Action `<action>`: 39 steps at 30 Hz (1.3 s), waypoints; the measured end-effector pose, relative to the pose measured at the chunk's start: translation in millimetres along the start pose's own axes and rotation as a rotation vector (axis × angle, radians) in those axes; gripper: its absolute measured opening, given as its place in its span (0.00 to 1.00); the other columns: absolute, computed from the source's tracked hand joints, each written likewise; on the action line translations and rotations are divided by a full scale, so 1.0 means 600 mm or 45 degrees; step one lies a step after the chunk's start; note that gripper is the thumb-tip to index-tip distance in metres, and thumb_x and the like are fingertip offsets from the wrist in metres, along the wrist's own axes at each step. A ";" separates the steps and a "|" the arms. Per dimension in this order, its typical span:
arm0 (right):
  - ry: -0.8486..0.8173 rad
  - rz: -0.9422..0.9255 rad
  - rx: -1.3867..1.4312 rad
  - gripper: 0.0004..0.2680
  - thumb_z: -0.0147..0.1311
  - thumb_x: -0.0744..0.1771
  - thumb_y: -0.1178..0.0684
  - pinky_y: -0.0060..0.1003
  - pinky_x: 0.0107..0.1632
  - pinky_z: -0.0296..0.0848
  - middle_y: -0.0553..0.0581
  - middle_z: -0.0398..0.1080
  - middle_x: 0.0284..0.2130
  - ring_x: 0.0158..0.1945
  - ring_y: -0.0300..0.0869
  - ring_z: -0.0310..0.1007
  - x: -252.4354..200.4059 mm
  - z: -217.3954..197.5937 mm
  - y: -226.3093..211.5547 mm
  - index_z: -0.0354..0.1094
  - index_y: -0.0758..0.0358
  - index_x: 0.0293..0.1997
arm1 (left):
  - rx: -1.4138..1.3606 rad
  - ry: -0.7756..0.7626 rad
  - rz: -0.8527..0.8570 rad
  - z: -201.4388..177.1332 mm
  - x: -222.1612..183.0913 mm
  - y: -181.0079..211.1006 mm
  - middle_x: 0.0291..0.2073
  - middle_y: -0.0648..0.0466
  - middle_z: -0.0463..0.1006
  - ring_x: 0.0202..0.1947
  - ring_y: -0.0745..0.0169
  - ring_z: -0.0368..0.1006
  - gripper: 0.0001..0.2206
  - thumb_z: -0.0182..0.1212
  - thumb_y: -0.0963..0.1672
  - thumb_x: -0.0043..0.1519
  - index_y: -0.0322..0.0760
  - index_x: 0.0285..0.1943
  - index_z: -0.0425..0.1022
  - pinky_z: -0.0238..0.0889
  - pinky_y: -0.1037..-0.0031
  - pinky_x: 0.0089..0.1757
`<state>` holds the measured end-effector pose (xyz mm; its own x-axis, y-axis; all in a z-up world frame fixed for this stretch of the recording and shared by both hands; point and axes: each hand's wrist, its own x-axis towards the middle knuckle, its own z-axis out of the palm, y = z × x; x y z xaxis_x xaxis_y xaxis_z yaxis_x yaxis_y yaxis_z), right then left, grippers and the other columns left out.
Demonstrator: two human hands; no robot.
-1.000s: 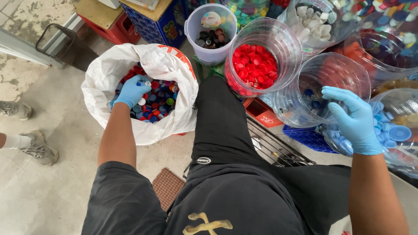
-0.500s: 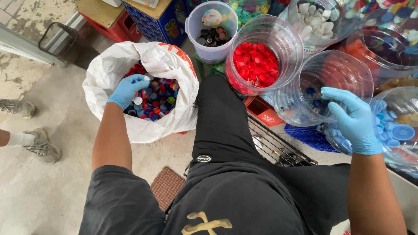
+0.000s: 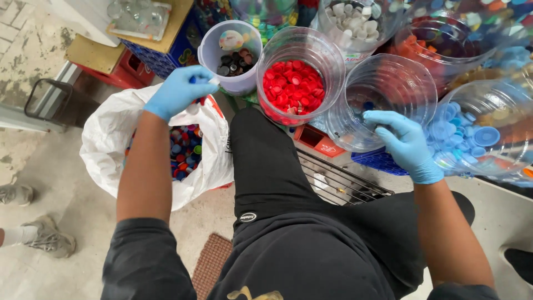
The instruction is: The person sits on the floor and sorts mixed plastic bottle caps from a large white sack into clear plastic containers by color. They pick caps from the sack, separate them by hand, and place them into corresponding containers for red, blue, white, and other colors.
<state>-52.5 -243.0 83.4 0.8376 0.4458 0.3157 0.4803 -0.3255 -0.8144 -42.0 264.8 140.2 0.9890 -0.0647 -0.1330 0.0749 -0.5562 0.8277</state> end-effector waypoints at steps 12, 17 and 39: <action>-0.264 0.429 0.500 0.11 0.51 0.69 0.50 0.39 0.60 0.75 0.54 0.78 0.54 0.58 0.43 0.77 -0.087 0.150 0.047 0.76 0.58 0.55 | 0.618 0.254 0.680 0.287 0.492 0.241 0.27 0.62 0.76 0.26 0.57 0.67 0.08 0.65 0.49 0.65 0.48 0.35 0.74 0.61 0.58 0.28; -0.239 0.704 0.670 0.13 0.51 0.68 0.47 0.41 0.61 0.73 0.54 0.78 0.54 0.57 0.42 0.78 -0.106 0.165 0.096 0.76 0.55 0.56 | 0.674 0.202 0.660 0.326 0.569 0.254 0.37 0.54 0.81 0.33 0.50 0.75 0.13 0.66 0.52 0.64 0.45 0.50 0.80 0.68 0.52 0.33; -0.255 0.850 0.620 0.13 0.50 0.69 0.48 0.41 0.64 0.73 0.52 0.78 0.55 0.59 0.42 0.77 -0.106 0.210 0.171 0.76 0.55 0.56 | -0.149 -0.457 0.537 0.303 0.471 0.318 0.30 0.60 0.80 0.34 0.74 0.74 0.08 0.59 0.48 0.68 0.43 0.43 0.78 0.72 0.77 0.49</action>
<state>-89.4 -199.8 -81.7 0.8216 0.4420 -0.3601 -0.3021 -0.1980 -0.9325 228.7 -10.2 161.5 0.8324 -0.5506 0.0623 -0.2835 -0.3265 0.9017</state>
